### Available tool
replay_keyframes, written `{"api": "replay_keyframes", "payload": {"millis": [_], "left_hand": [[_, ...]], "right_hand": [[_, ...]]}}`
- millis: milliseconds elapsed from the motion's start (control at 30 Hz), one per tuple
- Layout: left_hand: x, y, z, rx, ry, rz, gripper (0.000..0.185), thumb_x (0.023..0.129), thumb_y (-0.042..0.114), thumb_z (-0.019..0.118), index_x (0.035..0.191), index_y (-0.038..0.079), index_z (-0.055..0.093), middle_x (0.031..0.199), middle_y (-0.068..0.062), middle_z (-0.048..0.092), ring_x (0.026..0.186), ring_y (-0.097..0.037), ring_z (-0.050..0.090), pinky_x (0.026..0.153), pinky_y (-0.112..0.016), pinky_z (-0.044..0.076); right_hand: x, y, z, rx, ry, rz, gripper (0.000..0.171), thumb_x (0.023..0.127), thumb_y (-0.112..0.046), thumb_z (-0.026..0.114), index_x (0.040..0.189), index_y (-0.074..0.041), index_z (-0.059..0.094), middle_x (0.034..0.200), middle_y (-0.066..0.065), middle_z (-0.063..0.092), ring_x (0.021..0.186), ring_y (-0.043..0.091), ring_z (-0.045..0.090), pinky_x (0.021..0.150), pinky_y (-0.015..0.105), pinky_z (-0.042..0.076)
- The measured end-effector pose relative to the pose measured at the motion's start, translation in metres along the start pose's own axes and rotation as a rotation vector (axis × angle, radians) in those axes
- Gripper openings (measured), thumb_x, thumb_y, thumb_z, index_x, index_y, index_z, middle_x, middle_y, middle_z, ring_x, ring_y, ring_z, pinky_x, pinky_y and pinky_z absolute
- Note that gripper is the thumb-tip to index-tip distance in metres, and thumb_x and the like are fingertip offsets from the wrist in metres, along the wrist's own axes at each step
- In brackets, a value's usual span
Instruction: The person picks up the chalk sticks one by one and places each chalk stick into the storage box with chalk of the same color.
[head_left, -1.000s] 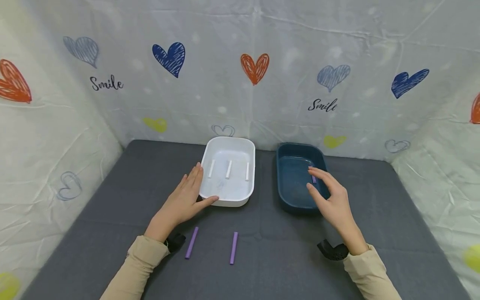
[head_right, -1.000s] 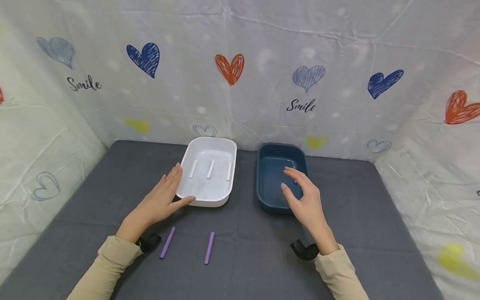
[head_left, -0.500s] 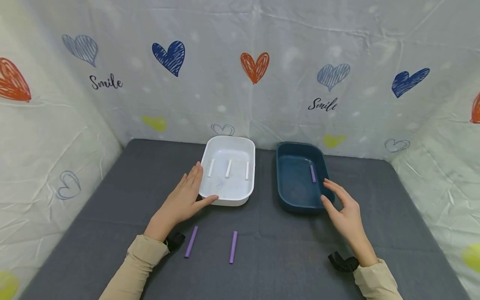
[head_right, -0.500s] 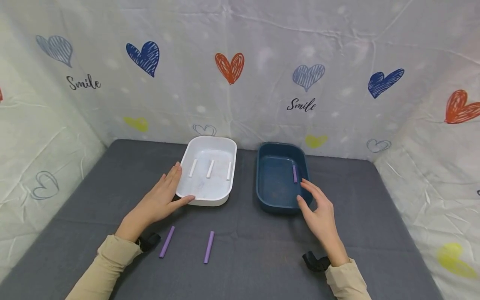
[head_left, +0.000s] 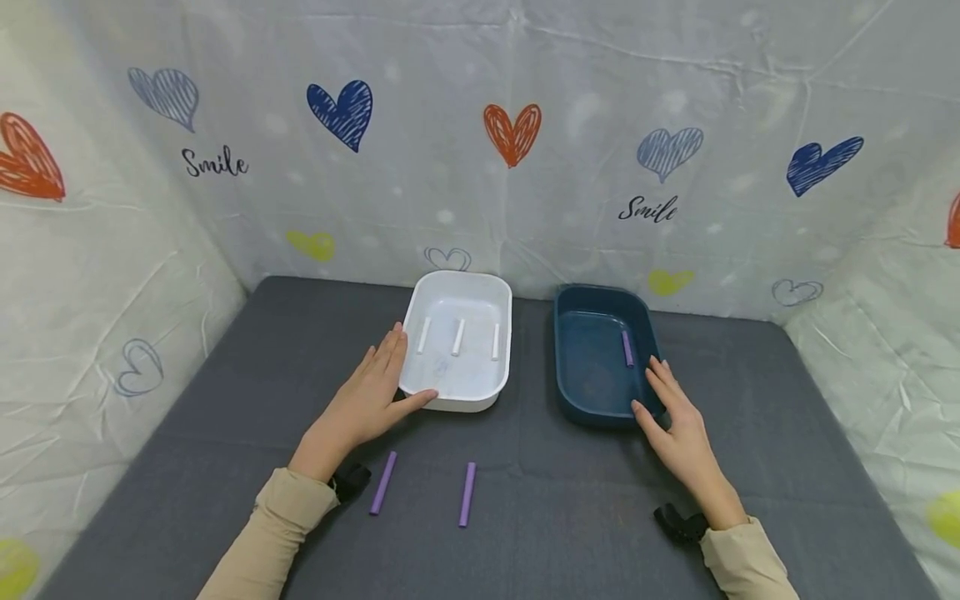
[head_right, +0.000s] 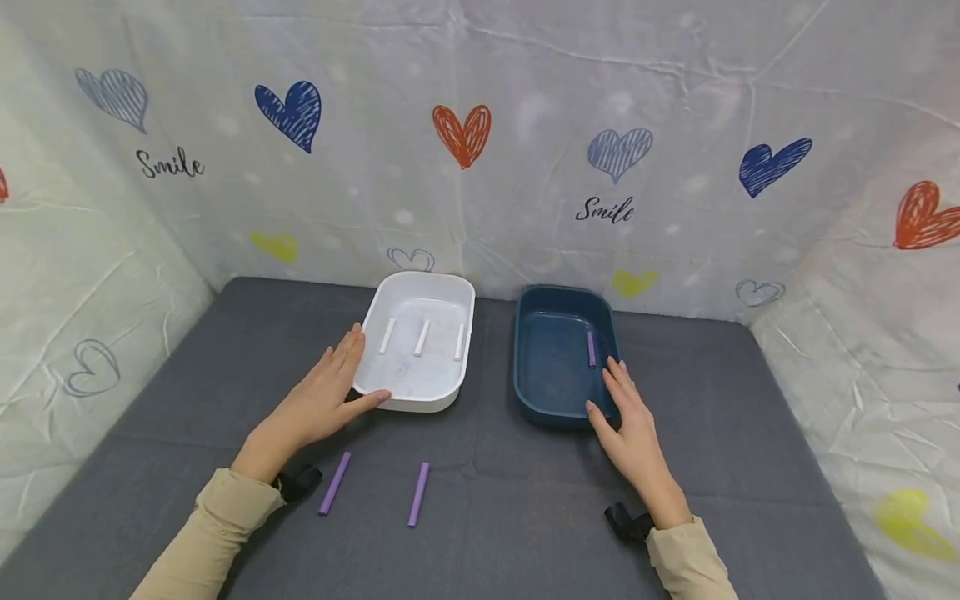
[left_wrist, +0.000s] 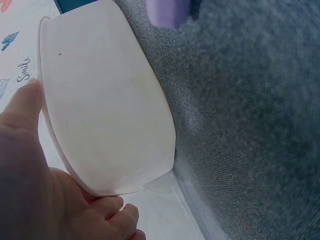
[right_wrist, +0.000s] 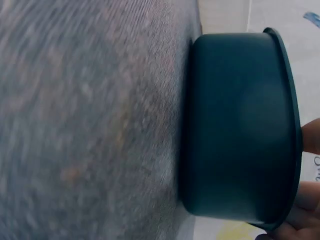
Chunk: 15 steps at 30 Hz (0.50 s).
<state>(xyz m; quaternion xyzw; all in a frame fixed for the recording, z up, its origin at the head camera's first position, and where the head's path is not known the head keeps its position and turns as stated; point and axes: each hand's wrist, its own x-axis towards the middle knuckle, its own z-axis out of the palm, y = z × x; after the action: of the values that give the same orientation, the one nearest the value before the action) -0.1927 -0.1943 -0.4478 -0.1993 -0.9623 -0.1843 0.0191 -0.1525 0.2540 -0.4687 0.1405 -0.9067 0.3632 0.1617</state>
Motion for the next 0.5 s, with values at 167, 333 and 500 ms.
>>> {"api": "replay_keyframes", "payload": {"millis": [167, 333, 500], "left_hand": [[0.0005, -0.0016, 0.0013, 0.001, 0.006, 0.003, 0.105, 0.095, 0.066, 0.050, 0.156, -0.007, 0.004, 0.164, -0.022, -0.001, 0.151, -0.035, 0.006, 0.121, -0.054, 0.011], [0.0010, -0.0014, 0.0011, 0.000, -0.012, -0.004, 0.106, 0.094, 0.068, 0.049, 0.156, -0.004, 0.002, 0.165, -0.019, -0.003, 0.152, -0.031, 0.003, 0.122, -0.051, 0.008], [-0.0005, -0.0012, -0.0007, -0.010, -0.024, -0.019, 0.108, 0.093, 0.068, 0.050, 0.157, -0.003, 0.001, 0.165, -0.018, -0.004, 0.152, -0.031, 0.001, 0.122, -0.049, 0.005]], "right_hand": [[-0.0007, 0.0031, 0.0000, 0.001, -0.043, 0.015, 0.062, 0.100, -0.020, 0.060, 0.149, 0.008, 0.035, 0.161, 0.018, 0.025, 0.151, 0.034, 0.011, 0.113, 0.065, 0.022], [-0.0015, 0.0042, -0.0018, -0.026, -0.087, 0.044, 0.064, 0.102, -0.026, 0.057, 0.151, 0.009, 0.032, 0.162, 0.017, 0.022, 0.152, 0.030, 0.007, 0.114, 0.065, 0.019], [-0.0006, 0.0036, -0.0032, -0.038, -0.138, 0.063, 0.066, 0.104, -0.030, 0.053, 0.152, 0.009, 0.028, 0.164, 0.016, 0.017, 0.152, 0.029, 0.002, 0.115, 0.065, 0.017]]}}
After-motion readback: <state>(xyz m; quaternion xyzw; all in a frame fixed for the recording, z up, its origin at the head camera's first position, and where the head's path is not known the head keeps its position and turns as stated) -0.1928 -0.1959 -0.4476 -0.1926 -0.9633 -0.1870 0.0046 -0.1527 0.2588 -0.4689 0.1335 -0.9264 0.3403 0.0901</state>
